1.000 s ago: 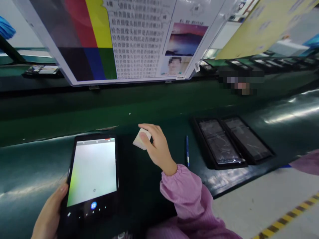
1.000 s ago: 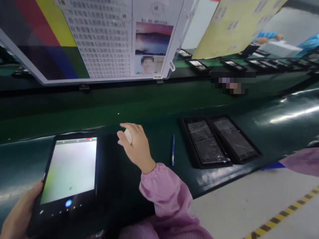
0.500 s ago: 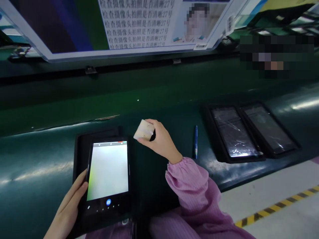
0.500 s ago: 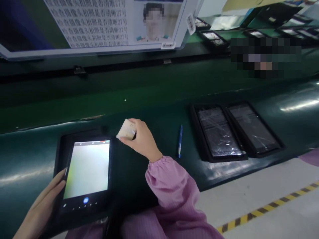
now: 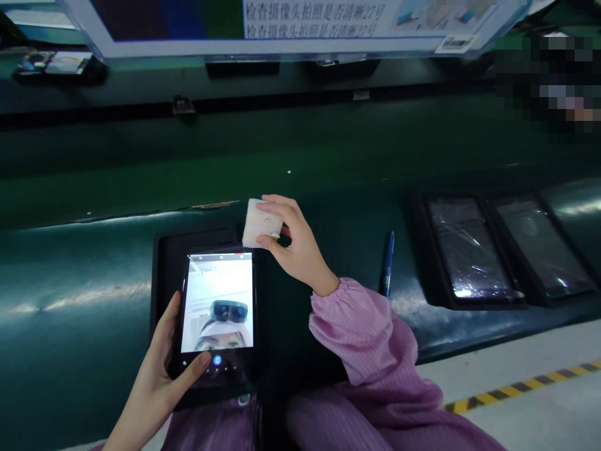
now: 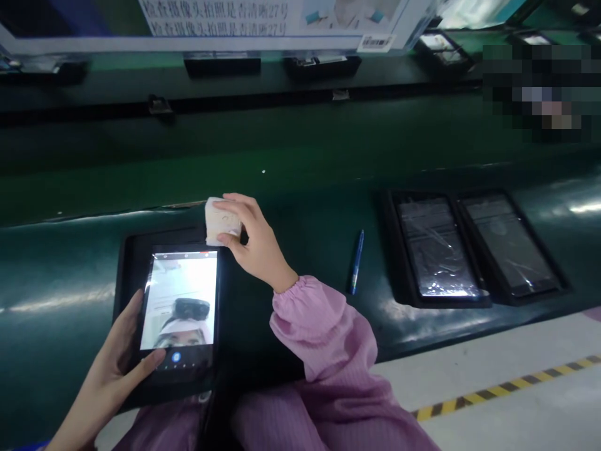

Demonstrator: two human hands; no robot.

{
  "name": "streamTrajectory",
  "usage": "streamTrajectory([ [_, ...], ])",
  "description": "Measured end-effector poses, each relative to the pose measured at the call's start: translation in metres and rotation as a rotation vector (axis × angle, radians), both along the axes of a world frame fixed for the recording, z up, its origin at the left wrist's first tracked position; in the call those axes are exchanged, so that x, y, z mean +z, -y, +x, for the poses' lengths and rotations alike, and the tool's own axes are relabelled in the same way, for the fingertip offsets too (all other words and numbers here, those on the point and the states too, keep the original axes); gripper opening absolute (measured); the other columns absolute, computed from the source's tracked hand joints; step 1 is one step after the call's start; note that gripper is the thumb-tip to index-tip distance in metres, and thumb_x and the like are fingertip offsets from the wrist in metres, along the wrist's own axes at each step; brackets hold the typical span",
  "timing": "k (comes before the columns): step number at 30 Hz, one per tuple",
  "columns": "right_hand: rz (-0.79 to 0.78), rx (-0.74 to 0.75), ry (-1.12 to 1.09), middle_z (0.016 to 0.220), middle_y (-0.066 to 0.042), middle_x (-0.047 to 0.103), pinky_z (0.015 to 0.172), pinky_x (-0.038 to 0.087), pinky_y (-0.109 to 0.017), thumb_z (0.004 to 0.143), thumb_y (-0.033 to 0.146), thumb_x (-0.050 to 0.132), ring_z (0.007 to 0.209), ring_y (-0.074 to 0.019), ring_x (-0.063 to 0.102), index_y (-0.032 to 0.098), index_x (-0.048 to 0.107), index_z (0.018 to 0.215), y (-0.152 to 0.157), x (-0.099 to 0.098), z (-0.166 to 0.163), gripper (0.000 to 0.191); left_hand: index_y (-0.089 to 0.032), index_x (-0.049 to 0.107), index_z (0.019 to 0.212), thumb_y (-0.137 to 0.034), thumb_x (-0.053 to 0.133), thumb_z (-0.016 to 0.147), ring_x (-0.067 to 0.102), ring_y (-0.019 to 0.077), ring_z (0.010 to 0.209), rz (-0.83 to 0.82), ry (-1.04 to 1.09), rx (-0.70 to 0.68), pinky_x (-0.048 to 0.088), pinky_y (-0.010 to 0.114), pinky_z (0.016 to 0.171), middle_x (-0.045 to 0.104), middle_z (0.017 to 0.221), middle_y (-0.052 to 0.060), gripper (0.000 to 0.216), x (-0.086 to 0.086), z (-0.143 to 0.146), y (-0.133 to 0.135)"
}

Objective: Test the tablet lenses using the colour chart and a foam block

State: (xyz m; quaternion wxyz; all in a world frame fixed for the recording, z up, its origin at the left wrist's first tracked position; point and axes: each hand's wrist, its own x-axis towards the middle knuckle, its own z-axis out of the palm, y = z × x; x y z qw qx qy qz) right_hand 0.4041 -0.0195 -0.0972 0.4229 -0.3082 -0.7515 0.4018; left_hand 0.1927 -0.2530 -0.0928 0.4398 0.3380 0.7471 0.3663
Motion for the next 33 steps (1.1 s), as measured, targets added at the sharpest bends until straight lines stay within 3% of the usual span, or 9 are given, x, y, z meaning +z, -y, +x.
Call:
streamTrajectory([
  [4,0.082,0.088,0.011,0.147,-0.005,0.053,0.106,0.059,-0.05,0.098,0.011,0.063,0.14,-0.0283,0.052,0.034,0.059,0.134,-0.002,-0.002,-0.007,0.042,-0.047,0.031,0.164,-0.053,0.087,0.081,0.026,0.0384,0.159,0.039,-0.053,0.004,0.017,0.062,0.128,0.032,0.172,-0.001,0.1,-0.005,-0.001,0.0],
  [16,0.22,0.045,-0.023,0.14,-0.003,0.059,0.102,0.061,-0.05,0.103,0.014,0.059,0.131,-0.0265,0.059,0.032,0.067,0.122,-0.002,-0.013,-0.01,0.028,-0.043,0.027,0.166,-0.052,0.09,0.077,0.024,0.0381,0.16,0.063,-0.127,-0.058,0.022,0.062,0.127,0.029,0.173,0.002,0.109,-0.005,0.002,-0.002],
  [26,0.223,0.045,0.064,0.143,0.0,0.058,0.102,0.062,-0.054,0.107,0.021,0.055,0.133,-0.0281,0.058,0.036,0.067,0.123,0.0,-0.016,-0.008,0.025,-0.038,0.021,0.168,-0.053,0.089,0.078,0.02,0.0397,0.16,-0.003,-0.134,-0.075,0.023,0.062,0.128,0.023,0.175,0.005,0.113,0.007,0.007,-0.008],
  [33,0.243,0.047,0.018,0.141,-0.002,0.059,0.099,0.062,-0.05,0.105,0.018,0.057,0.132,-0.0274,0.058,0.034,0.066,0.123,0.0,-0.015,-0.01,0.026,-0.04,0.021,0.168,-0.05,0.09,0.078,0.02,0.0376,0.161,0.01,-0.131,-0.089,0.023,0.06,0.128,0.023,0.175,0.003,0.113,0.007,0.003,-0.007],
])
